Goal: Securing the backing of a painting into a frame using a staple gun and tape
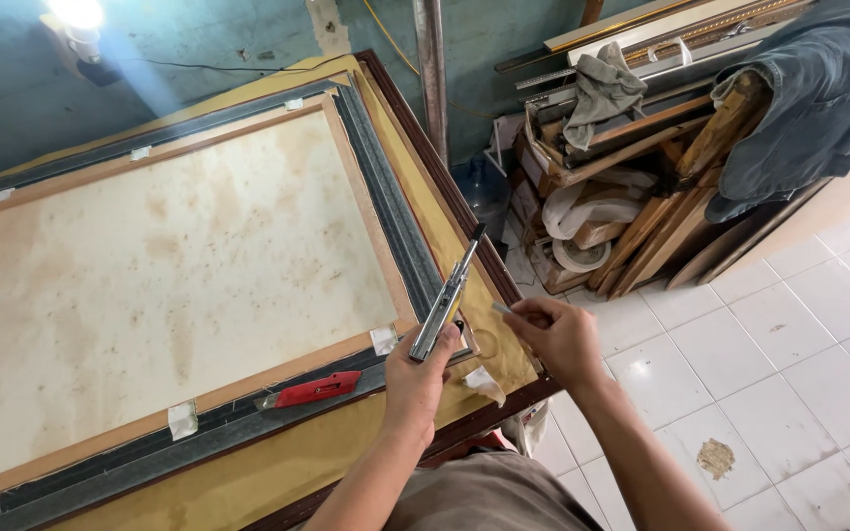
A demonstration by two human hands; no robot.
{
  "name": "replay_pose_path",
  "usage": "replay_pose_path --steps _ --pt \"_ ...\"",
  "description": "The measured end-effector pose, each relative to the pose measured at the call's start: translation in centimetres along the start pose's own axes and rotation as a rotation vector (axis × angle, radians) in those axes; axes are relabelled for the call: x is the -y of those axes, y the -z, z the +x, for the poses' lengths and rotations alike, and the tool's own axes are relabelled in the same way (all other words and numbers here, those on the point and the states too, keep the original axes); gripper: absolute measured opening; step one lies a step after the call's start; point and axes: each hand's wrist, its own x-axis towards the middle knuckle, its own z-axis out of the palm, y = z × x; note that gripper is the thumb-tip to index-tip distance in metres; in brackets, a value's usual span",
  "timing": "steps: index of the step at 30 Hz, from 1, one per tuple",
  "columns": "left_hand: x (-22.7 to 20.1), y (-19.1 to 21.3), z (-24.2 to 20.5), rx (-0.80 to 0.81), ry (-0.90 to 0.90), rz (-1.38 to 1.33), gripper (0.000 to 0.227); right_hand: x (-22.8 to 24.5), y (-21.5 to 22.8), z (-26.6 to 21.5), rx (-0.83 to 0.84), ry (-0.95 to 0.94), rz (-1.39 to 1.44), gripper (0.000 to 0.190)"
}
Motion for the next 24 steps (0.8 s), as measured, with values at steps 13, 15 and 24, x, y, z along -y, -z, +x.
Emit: replay_pose_path --steps 13,15,24 --pt "0.2 0.9 0.3 -0.013 -0.186 0.063 0.021 -2.6 0.4 0.2 -0.012 -0.175 -0.265 0.02" --pt "-0.2 0.7 -0.2 -0.016 -0.199 0.103 0.024 -0.7 1.1 -0.2 -0.015 -0.112 -0.147 0.027" --pt "1.0 0.6 -0.2 0.011 -0.516 0.356 0.017 7.1 2.4 -0.3 -0.038 0.499 0.085 0.015"
